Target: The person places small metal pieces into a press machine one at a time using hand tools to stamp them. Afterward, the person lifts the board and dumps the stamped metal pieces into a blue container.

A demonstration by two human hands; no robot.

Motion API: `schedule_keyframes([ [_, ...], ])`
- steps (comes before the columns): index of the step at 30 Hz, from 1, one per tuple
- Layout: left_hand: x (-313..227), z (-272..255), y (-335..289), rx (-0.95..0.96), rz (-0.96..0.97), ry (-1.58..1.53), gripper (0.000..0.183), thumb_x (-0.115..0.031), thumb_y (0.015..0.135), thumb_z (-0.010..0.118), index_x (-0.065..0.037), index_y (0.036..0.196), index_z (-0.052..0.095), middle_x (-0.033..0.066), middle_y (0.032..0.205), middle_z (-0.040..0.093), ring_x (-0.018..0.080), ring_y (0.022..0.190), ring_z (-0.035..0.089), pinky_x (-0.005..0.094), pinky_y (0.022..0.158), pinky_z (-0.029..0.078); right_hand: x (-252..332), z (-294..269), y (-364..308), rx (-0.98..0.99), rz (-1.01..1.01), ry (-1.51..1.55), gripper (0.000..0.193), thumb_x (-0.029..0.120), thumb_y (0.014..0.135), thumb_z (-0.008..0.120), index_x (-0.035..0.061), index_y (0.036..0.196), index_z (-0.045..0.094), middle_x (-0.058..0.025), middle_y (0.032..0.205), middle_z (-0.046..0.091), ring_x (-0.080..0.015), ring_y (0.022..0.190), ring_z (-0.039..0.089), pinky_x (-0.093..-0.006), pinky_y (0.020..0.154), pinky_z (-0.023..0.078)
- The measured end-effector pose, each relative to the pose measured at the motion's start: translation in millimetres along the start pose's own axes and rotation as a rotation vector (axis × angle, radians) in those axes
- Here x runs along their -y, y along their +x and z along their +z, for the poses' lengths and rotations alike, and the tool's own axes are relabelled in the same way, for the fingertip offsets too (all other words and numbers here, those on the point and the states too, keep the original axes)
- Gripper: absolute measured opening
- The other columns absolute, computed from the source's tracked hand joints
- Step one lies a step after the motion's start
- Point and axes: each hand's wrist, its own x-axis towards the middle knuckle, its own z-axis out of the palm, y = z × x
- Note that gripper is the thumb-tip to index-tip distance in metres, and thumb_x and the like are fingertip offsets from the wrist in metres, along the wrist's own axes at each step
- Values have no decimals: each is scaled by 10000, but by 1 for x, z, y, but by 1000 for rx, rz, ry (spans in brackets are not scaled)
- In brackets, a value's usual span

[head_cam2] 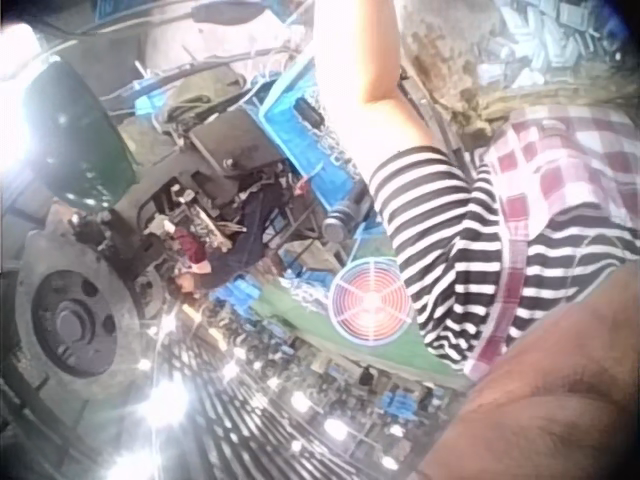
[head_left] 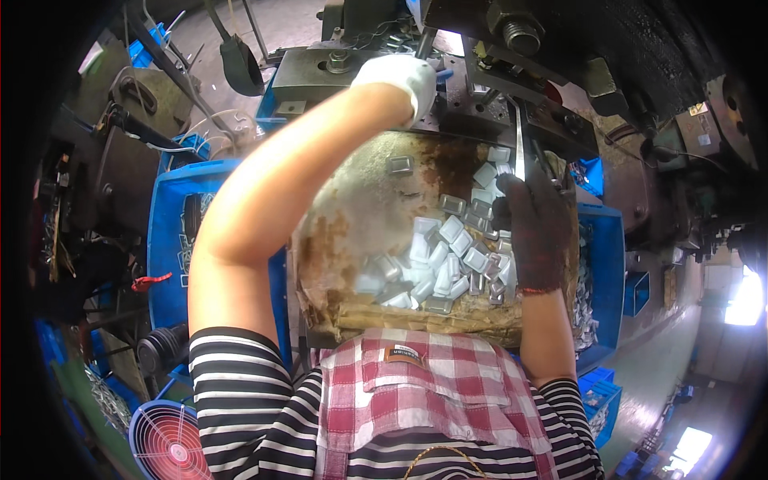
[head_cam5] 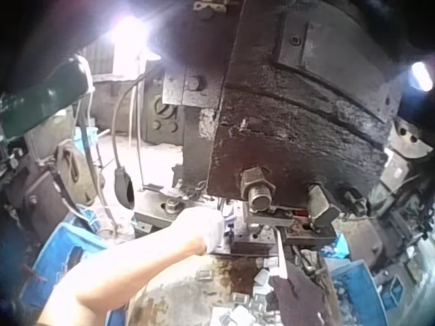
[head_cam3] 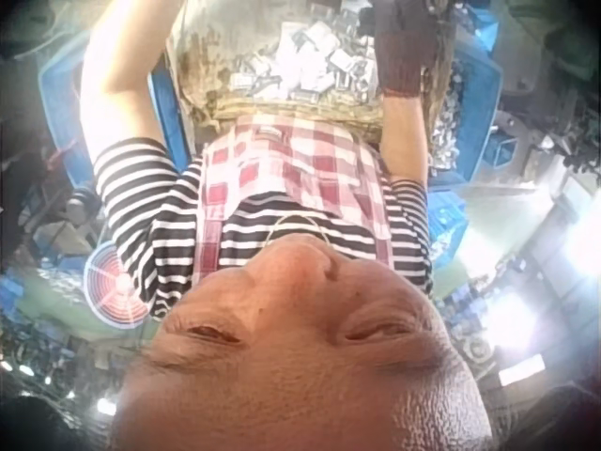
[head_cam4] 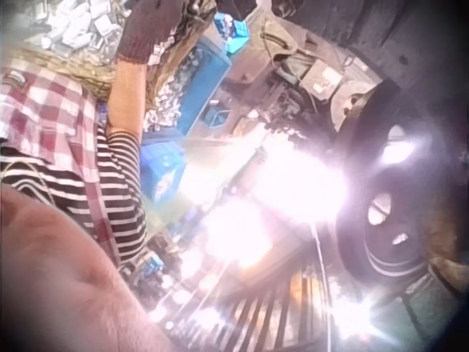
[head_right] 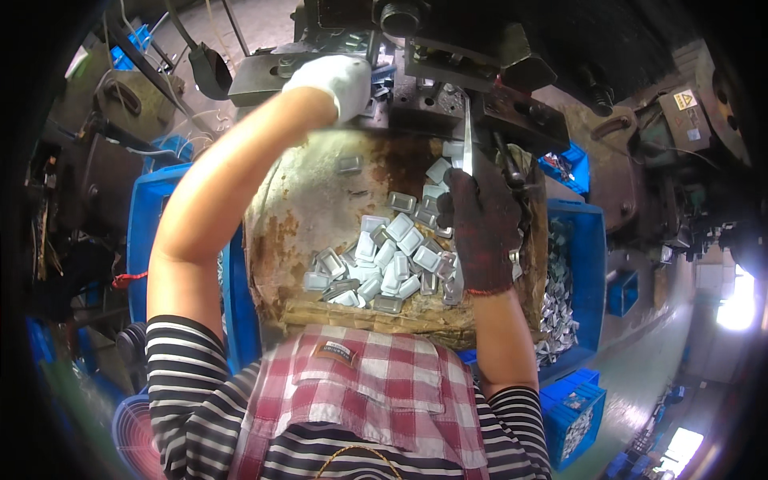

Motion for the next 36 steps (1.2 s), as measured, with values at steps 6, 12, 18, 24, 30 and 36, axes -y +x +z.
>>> schedule_keyframes([
  [6, 17, 51, -39, -77, -151, -323, 269, -234, 981, 549, -28, 1066, 701, 209, 959, 733, 374, 895, 727, 463, 830, 573, -24, 26, 21, -4, -7, 124, 376, 153, 964, 647, 92, 1335, 641, -43, 833, 669, -83, 646, 624, -256, 560, 533],
  [12, 20, 107, -74, -148, -3, -183, 225, -132, 941, 570, -67, 1114, 699, 204, 1041, 699, 360, 942, 708, 462, 855, 565, -22, 23, 18, 8, -37, 9, 395, 163, 971, 656, 106, 1360, 619, -45, 827, 667, -81, 633, 612, -266, 557, 521],
  [18, 19, 99, -80, -124, -219, -500, 257, -194, 930, 651, -60, 1143, 707, 179, 969, 729, 283, 806, 725, 401, 792, 581, -20, 3, 17, -105, -315, -149, 358, 158, 969, 654, 90, 1319, 630, -59, 792, 672, -85, 626, 622, -283, 547, 505],
  [24, 21, 106, -88, -148, -363, -1272, 343, -305, 876, 808, -44, 1057, 677, 40, 871, 715, 118, 737, 678, 302, 659, 542, -14, -24, -37, 143, 13, -52, 384, 160, 977, 647, 50, 1345, 630, -43, 841, 681, -79, 656, 634, -260, 576, 529],
  [30, 15, 99, -92, -66, -498, -1316, 342, -303, 852, 838, -69, 1055, 693, 27, 896, 717, 99, 761, 666, 271, 649, 520, 7, -9, -68, 390, 243, 120, 418, 129, 988, 615, 62, 1400, 603, -42, 903, 697, -78, 726, 655, -252, 621, 571],
  [36, 21, 112, -92, -73, -411, -1294, 357, -319, 860, 828, -53, 1064, 706, 33, 904, 722, 99, 736, 653, 275, 645, 517, 11, -8, -71, 402, 226, 106, 423, 114, 981, 609, 74, 1402, 605, -55, 920, 710, -86, 725, 658, -258, 632, 579],
])
